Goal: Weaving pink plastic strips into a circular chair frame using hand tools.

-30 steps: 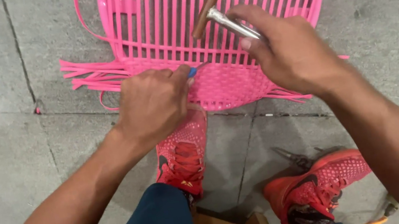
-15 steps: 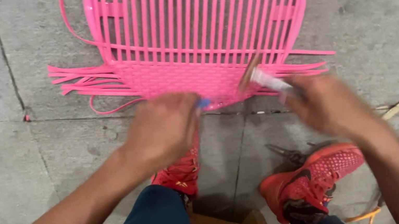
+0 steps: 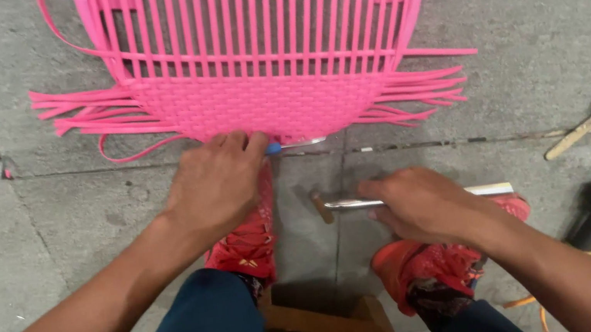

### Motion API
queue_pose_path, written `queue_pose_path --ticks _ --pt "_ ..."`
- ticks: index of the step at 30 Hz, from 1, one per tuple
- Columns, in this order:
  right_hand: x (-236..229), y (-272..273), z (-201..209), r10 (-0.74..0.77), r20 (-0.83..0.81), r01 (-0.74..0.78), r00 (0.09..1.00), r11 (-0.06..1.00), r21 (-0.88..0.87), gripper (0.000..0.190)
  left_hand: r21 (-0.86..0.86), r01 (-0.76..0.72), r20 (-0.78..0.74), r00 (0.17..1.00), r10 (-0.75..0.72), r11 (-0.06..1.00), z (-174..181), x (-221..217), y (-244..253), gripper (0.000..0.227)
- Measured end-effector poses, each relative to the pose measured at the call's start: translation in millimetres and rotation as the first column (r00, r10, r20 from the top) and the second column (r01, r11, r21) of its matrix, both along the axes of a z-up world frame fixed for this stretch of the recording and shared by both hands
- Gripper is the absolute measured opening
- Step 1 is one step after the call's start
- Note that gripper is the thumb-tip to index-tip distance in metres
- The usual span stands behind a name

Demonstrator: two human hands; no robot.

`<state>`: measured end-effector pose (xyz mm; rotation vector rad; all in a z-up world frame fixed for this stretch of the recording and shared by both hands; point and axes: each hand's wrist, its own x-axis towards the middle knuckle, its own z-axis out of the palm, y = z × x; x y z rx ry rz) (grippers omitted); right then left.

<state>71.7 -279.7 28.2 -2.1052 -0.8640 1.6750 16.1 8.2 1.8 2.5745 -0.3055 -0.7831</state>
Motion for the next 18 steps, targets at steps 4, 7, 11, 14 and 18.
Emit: queue_pose_path --ticks 4,7,11,14,18 --pt "6 12 7 0.046 0.067 -0.048 0.997 0.998 0.027 0.032 0.023 0.05 -0.053 0.997 -0.049 0.998 8 7 -9 0.023" --pt "8 18 9 0.115 0.106 -0.113 0.988 0.993 -0.028 0.034 0.026 0.049 -0.047 0.998 -0.048 0.998 6 7 -10 0.026" --pt "11 21 7 0.184 0.099 -0.187 0.978 0.982 0.019 0.037 0.032 0.072 -0.041 0.997 -0.071 0.997 3 10 -10 0.027" --pt "20 30 5 0.296 0.066 -0.292 0.953 0.955 -0.054 0.035 0.04 0.057 -0.034 0.998 -0.056 0.998 6 14 -12 0.027" --pt "40 43 7 0.443 0.102 -0.403 0.891 0.874 -0.272 0.022 0.033 0.059 -0.017 0.998 -0.058 0.998 7 16 -13 0.025"
